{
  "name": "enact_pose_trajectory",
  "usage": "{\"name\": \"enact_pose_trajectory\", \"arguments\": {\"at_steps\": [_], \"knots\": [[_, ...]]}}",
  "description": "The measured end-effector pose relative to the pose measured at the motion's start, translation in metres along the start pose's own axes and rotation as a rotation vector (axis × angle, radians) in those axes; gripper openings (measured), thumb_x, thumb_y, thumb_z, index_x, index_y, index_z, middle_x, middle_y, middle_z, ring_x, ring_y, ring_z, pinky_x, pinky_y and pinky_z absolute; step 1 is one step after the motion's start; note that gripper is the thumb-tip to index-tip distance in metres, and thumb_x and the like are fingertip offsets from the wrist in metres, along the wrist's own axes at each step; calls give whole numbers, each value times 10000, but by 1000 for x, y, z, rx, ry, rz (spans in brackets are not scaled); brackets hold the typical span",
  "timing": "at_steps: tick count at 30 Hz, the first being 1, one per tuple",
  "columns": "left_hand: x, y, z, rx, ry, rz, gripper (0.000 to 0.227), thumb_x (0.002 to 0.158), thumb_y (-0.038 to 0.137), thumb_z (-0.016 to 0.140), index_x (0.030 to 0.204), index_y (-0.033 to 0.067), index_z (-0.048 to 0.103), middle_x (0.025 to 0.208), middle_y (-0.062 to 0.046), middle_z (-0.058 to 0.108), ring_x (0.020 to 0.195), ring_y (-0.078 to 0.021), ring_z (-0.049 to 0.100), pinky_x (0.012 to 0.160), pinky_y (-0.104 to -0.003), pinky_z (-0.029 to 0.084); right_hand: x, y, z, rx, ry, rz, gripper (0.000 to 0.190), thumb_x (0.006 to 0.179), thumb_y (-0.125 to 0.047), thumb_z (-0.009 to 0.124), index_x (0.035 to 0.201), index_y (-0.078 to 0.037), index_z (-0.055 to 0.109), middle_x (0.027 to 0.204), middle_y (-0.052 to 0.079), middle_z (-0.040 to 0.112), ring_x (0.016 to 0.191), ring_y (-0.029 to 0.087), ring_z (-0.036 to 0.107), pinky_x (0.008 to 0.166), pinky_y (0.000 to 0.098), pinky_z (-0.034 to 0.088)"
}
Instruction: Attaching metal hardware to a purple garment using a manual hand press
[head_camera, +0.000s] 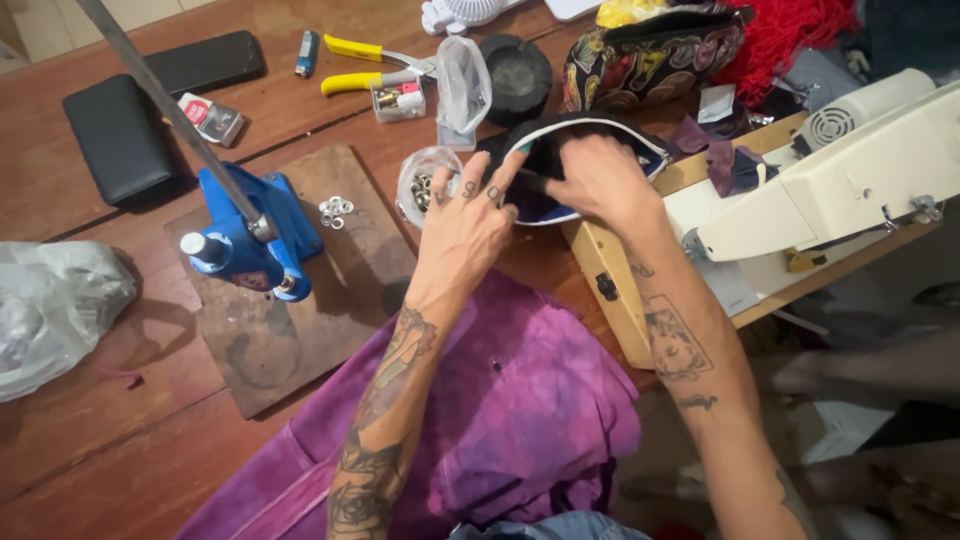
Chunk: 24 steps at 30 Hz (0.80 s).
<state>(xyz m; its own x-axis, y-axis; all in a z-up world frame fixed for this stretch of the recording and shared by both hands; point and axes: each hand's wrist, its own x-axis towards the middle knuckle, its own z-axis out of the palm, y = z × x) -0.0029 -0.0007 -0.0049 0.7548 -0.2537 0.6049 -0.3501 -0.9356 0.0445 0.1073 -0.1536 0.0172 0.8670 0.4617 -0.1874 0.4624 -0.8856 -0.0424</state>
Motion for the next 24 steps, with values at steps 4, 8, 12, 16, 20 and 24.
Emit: {"name": "enact_pose_trajectory", "arguments": {"at_steps": [4,8,12,16,20,24], "knots": [[-3,1,4,-5,-49,9,149,806,206,490,724,194,614,1300,12,402,1150,-228,327,856,-427,225,7,-6,0,-29,-110,0,511,744,-440,497,850,35,654,852,255,628,923,451,569,777,565,426],[-2,2,2,-14,-75,-1,140,797,220,494,744,199,622,1307,25,393,1149,-214,322,859,-424,223,15,-4,8,4,-77,19,446,679,-347,543,847,51,654,829,246,630,902,434,580,728,553,459],[-4,1,7,-12,-89,-13,133,792,223,502,754,201,628,1306,26,394,1157,-212,319,863,-429,226,9,8,2,123,-12,-91,455,677,-334,611,855,85,631,828,304,606,881,464,569,715,553,457],[-2,-1,0,-8,-85,-38,137,791,221,500,761,213,633,1287,39,409,1159,-202,314,862,-422,224,-24,-3,-41,210,92,-190,218,704,-236,617,821,-62,674,831,219,630,914,419,566,738,531,466],[-1,0,0,5,-75,-30,125,793,223,508,777,212,631,1302,27,400,1160,-212,322,864,-428,231,-25,-2,-39,72,118,-23,224,742,-302,606,830,-103,660,823,149,634,904,357,589,713,491,485],[-1,2,-1,-7,-65,-12,116,801,223,514,796,194,626,1322,5,385,1164,-219,333,866,-427,241,-2,10,-9,-69,95,42,349,668,-357,667,827,-46,659,785,170,624,852,374,607,652,522,492]]}}
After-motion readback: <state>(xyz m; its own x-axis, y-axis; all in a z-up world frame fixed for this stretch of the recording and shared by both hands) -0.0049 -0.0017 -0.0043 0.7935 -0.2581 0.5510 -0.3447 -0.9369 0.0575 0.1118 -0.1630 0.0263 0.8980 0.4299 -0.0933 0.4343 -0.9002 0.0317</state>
